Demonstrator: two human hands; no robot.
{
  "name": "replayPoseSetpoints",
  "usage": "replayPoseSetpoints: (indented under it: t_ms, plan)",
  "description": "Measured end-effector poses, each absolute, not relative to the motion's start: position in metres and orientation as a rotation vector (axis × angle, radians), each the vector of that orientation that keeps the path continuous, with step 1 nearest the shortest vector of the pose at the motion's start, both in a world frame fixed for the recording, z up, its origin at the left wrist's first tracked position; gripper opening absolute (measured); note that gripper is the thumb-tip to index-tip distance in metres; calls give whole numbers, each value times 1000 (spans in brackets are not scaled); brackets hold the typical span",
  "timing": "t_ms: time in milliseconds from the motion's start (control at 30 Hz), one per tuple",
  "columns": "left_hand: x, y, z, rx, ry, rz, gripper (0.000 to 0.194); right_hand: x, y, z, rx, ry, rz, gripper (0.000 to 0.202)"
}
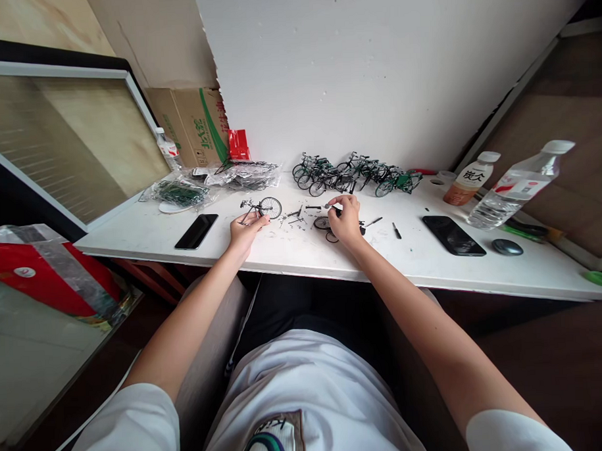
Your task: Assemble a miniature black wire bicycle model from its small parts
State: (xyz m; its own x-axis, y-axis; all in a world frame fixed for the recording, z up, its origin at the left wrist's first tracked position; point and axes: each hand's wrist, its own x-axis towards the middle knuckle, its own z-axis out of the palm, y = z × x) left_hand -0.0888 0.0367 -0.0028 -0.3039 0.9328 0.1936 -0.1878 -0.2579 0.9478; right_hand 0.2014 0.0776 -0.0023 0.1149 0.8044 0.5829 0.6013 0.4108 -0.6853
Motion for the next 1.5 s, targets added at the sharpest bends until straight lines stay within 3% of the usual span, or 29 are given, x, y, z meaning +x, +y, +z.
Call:
replayPoseSetpoints:
  t_ms: [633,767,933,1000,1100,1233,1500]
  plan:
    - [-90,39,-5,1063,1114,1694,50,208,84,-4,-1308,-1580,186,34]
    - [-90,38,-5,1068,1129,1689,50,218,82,9,-1334,-1776,265,26]
    - [-91,39,-6,1085,1114,1686,48,225,74,21,-1438,-2176,273,64]
    - [-91,39,-6,1070,1119,1688,50,224,71,21,-1474,-2242,275,68]
    - [-90,39,-5,1050,1130,1687,53,221,67,23,-1544,-2258,253,63]
    - [-90,39,-5,1055,1131,1684,54,223,67,32,-1586,-2272,208,36]
    - [-91,40,-7,1048,1123,1686,52,252,81,54,-1426,-1909,-71,34]
